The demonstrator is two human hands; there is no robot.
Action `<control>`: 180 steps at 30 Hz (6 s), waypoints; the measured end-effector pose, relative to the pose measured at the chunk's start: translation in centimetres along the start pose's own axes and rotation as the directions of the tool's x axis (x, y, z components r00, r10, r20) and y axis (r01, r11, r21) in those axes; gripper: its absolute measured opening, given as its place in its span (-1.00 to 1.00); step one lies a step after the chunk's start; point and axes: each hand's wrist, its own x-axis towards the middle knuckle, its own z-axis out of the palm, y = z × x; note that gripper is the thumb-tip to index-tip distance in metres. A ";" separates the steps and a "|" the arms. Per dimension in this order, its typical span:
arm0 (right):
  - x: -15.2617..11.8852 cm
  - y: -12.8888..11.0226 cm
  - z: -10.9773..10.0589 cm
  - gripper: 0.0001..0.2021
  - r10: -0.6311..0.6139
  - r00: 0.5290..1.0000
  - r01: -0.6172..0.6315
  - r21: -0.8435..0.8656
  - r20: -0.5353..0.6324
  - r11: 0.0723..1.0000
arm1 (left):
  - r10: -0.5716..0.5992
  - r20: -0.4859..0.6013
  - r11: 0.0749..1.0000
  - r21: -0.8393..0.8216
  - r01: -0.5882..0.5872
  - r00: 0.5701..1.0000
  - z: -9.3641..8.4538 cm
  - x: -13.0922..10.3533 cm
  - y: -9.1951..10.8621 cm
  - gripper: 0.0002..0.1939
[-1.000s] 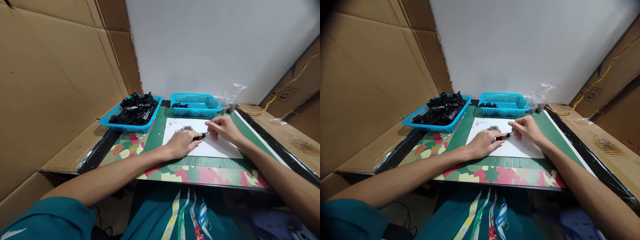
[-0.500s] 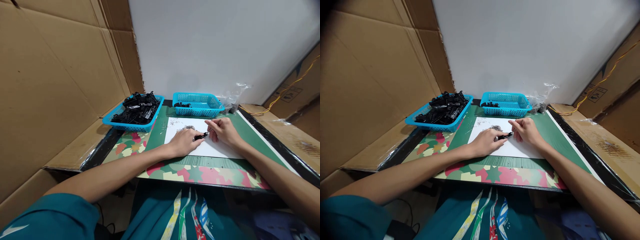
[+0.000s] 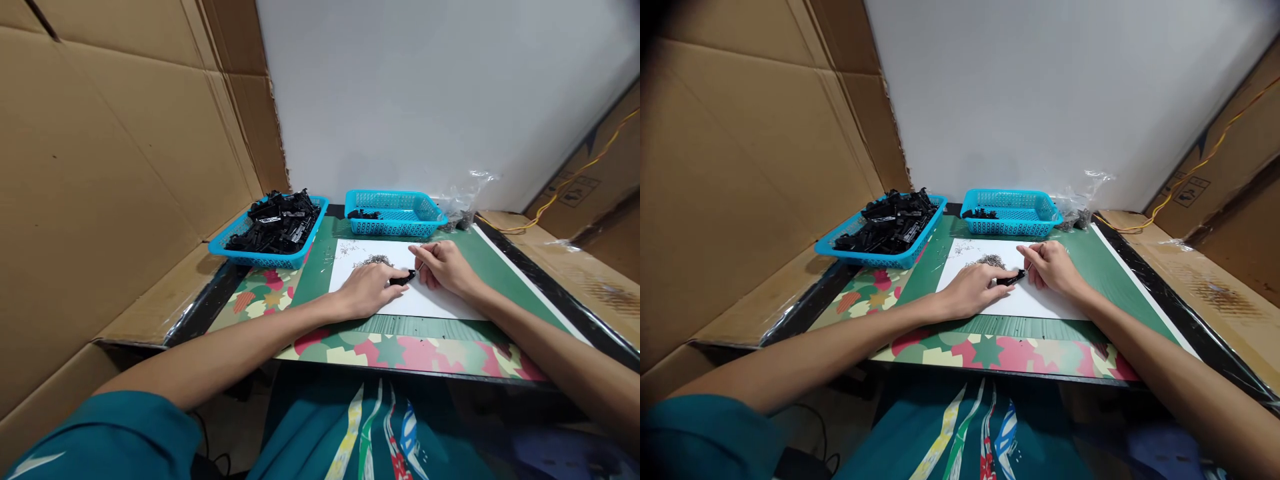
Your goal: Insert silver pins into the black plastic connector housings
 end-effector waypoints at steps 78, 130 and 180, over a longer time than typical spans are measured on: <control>0.0 -0.5 2.5 -0.53 -0.073 0.992 0.058 0.145 0.103 0.988 | -0.117 -0.362 0.991 -0.097 0.088 0.925 -0.3 0.4 -2.5 -0.78; -0.2 -1.5 2.4 -0.63 -0.166 0.982 0.176 0.125 -0.087 0.976 | -0.034 -0.348 0.988 -0.151 -0.020 0.937 -0.7 0.4 -2.6 -0.71; -0.6 -0.7 1.4 -0.71 -0.669 0.721 0.556 -0.729 0.183 0.400 | -0.033 -0.245 0.881 -0.465 -0.088 0.969 -0.5 0.5 -3.0 -0.53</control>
